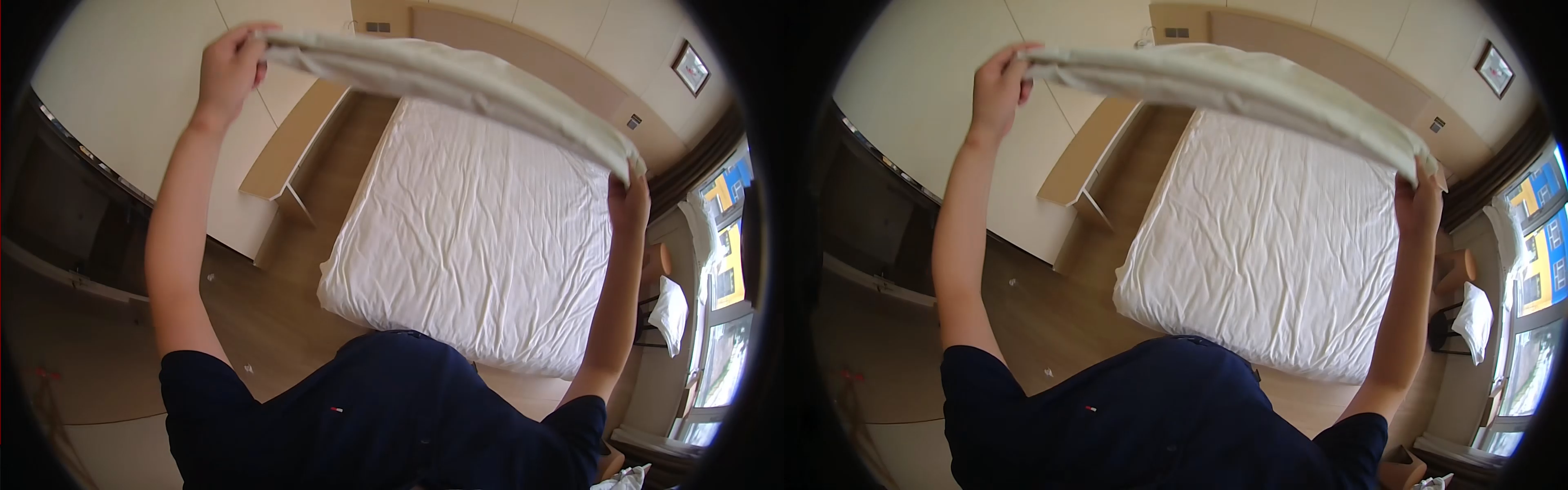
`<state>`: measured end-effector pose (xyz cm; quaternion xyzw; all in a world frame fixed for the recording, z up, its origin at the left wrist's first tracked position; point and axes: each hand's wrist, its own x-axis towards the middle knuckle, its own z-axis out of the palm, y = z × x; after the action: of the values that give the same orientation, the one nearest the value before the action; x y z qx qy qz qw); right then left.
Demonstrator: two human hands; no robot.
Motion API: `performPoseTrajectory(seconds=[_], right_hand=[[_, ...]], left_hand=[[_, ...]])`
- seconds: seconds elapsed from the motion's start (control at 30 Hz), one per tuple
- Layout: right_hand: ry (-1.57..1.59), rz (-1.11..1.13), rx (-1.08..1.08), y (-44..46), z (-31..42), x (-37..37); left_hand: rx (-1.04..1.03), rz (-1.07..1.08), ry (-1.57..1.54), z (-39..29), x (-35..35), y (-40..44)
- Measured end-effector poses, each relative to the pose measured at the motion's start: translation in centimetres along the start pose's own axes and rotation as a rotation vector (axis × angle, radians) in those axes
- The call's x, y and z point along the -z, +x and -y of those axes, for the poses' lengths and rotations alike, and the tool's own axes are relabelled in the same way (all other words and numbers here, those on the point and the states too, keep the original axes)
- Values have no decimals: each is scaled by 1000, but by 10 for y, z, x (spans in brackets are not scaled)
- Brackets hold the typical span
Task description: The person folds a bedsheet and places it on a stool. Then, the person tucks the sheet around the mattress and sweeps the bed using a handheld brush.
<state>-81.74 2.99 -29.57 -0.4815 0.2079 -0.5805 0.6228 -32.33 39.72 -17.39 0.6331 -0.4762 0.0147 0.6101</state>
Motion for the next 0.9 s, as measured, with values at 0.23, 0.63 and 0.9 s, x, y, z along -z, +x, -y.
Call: performPoseTrajectory(seconds=[0.23,0.63,0.9], right_hand=[[-33,-262,-425,-190,-94,86],[-429,-585,-1132,-461,-246,236],[-588,-468,-1248,-477,-236,254]], left_hand=[[433,212,102,112,-15,-222],[718,532,364,226,-32,-548],[869,678,344,241,-18,-560]])
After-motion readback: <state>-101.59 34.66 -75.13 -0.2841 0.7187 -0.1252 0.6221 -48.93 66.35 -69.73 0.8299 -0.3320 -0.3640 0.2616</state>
